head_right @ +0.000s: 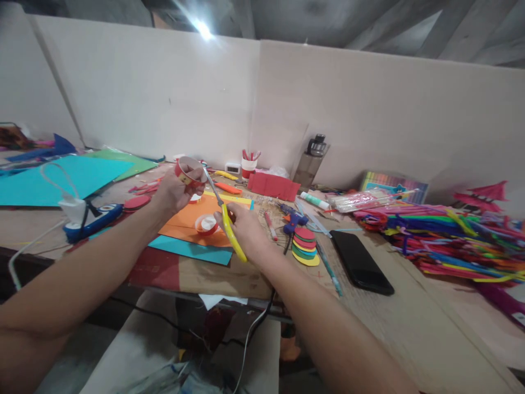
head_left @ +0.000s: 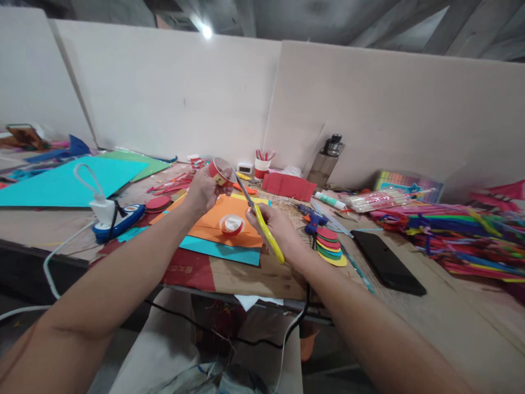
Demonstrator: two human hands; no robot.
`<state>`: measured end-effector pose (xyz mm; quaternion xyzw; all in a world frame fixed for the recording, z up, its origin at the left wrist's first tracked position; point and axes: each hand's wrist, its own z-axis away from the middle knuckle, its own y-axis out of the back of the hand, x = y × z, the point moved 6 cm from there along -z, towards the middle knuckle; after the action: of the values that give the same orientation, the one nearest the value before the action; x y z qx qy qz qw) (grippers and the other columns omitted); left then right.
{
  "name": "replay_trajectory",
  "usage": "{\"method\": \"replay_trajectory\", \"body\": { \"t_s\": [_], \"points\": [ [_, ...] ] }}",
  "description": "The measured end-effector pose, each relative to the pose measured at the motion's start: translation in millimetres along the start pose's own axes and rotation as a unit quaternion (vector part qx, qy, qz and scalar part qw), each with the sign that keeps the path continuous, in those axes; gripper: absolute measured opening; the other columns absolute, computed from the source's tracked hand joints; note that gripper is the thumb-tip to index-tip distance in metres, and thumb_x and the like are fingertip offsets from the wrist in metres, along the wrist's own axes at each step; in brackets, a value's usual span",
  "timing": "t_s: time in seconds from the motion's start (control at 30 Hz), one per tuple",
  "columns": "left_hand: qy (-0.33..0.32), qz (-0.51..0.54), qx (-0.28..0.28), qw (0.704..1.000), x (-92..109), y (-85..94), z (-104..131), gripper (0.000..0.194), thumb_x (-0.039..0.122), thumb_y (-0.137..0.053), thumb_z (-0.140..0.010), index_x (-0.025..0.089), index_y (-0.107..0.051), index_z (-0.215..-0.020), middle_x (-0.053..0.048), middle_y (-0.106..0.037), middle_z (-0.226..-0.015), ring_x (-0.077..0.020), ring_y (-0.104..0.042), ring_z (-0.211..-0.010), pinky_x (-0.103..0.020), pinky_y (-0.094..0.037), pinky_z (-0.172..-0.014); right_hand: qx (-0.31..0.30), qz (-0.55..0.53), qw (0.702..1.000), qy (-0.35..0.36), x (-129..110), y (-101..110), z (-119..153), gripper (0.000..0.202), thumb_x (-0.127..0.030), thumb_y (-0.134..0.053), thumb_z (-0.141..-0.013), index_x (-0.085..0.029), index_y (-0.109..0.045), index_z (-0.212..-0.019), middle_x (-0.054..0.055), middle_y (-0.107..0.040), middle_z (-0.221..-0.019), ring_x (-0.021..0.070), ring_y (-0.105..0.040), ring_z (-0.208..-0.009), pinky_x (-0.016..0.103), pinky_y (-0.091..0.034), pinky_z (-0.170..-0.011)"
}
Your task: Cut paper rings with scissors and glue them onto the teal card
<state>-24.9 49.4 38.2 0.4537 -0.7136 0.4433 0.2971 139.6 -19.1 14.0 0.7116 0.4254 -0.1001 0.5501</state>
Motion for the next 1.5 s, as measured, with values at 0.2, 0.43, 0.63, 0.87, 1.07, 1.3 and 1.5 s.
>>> {"method": "replay_trajectory", "body": {
  "t_s": [0.2,0.43,0.63,0.87,1.07,1.3,1.5],
  "points": [
    [0.015,-0.025,-0.032,0.999,-3,-7.7,5,0.027,0.031,-0.075,-0.068,0.014,-0.055,-0.068,0.002,-0.059,-0.060,-0.0065,-0.052,-0.046,-0.018,-0.040,-0.042,-0.005,-0.022,1.000,0.021,2,-1,1,0.030,-0.049,-0.049,-0.088,-0.020,-0.051,-0.079,-0.004,-0.048,-0.070,0.0110,-0.042,-0.062,0.024,-0.029,-0.057],
    [0.034,-0.016,-0.050,0.998,-3,-13.8,8,0.025,0.030,-0.073,-0.067,0.015,-0.053,-0.065,0.001,-0.059,-0.058,-0.0068,-0.051,-0.045,-0.018,-0.039,-0.041,0.001,-0.026,1.000,0.013,6,-2,0,0.029,-0.047,-0.048,-0.088,-0.020,-0.052,-0.079,-0.003,-0.050,-0.071,0.0117,-0.043,-0.065,0.024,-0.031,-0.060],
    [0.054,-0.002,-0.027,0.998,-9,-7.6,5,0.021,0.024,-0.072,-0.066,0.015,-0.053,-0.067,0.001,-0.058,-0.058,-0.0065,-0.051,-0.043,-0.017,-0.037,-0.039,0.010,-0.012,1.000,0.007,7,-2,-2,0.027,-0.046,-0.050,-0.086,-0.020,-0.054,-0.079,-0.003,-0.050,-0.070,0.0120,-0.043,-0.064,0.024,-0.029,-0.058],
    [0.091,0.007,-0.016,0.996,-7,-11.0,5,0.021,0.020,-0.072,-0.062,0.015,-0.053,-0.070,0.002,-0.057,-0.054,-0.0051,-0.047,-0.038,-0.015,-0.034,-0.035,0.020,0.004,1.000,0.002,4,-1,-1,0.031,-0.048,-0.050,-0.087,-0.020,-0.054,-0.074,-0.003,-0.049,-0.066,0.0116,-0.042,-0.061,0.025,-0.027,-0.056],
    [0.038,0.002,-0.015,0.999,-3,-5.7,3,0.020,0.024,-0.069,-0.064,0.015,-0.055,-0.074,0.001,-0.060,-0.061,-0.0075,-0.054,-0.044,-0.018,-0.041,-0.040,0.023,0.021,1.000,0.002,2,-1,0,0.034,-0.050,-0.047,-0.088,-0.020,-0.056,-0.076,-0.002,-0.051,-0.065,0.0115,-0.043,-0.060,0.024,-0.028,-0.056],
    [-0.031,-0.016,-0.005,0.999,4,-2.7,4,0.016,0.021,-0.070,-0.066,0.014,-0.056,-0.071,0.001,-0.060,-0.062,-0.0066,-0.052,-0.044,-0.019,-0.041,-0.041,0.014,0.044,0.999,0.008,0,0,1,0.033,-0.049,-0.047,-0.088,-0.020,-0.057,-0.079,-0.002,-0.053,-0.067,0.0119,-0.044,-0.060,0.024,-0.029,-0.057],
    [0.036,-0.030,-0.026,0.999,-1,-6.0,4,0.022,0.026,-0.074,-0.064,0.014,-0.056,-0.068,0.000,-0.060,-0.059,-0.0066,-0.051,-0.042,-0.017,-0.038,-0.037,0.006,-0.001,1.000,0.026,3,-1,1,0.029,-0.047,-0.048,-0.088,-0.020,-0.055,-0.083,-0.002,-0.053,-0.072,0.0125,-0.045,-0.064,0.024,-0.030,-0.058]
  ]
}}
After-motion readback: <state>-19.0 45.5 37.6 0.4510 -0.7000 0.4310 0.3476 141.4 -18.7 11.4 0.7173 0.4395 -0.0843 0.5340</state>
